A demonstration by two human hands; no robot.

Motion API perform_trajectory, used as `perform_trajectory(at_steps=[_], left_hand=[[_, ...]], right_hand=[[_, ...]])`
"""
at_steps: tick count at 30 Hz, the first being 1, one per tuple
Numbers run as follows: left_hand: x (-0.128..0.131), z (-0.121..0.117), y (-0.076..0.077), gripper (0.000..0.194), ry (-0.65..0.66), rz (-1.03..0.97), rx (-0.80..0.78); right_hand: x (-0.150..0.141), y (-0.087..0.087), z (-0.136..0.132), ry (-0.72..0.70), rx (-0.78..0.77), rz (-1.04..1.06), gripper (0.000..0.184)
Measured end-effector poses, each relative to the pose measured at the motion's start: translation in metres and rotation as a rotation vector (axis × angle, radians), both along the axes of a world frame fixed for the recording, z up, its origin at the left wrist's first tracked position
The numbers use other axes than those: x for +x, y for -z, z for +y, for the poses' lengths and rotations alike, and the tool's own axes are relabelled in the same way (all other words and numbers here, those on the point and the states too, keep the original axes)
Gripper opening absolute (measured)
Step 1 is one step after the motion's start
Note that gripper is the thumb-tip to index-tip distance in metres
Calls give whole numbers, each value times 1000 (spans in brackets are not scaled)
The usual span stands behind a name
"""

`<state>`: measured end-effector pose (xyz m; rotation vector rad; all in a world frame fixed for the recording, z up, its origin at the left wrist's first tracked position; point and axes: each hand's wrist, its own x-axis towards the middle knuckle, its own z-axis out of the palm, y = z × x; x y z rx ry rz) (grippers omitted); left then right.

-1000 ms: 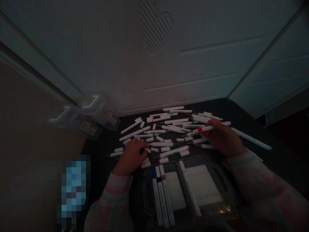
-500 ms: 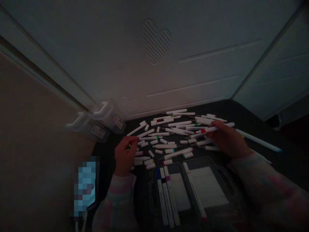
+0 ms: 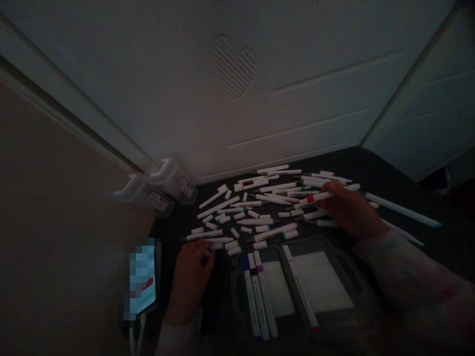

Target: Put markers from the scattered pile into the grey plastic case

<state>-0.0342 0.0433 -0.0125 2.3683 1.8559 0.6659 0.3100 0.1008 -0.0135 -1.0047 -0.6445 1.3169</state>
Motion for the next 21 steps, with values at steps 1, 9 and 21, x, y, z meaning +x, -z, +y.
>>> perform_trajectory(at_steps=[1, 9, 21], left_hand=[[0, 0, 5, 17, 17, 59, -20], [11, -1, 15, 23, -7, 234, -76], [13, -4, 24, 28, -38, 134, -54]], right_hand=[[0, 1, 0, 7, 11, 8, 14], [0, 5, 1, 2, 47, 8, 11], [1, 5, 1, -33, 36, -17, 13]])
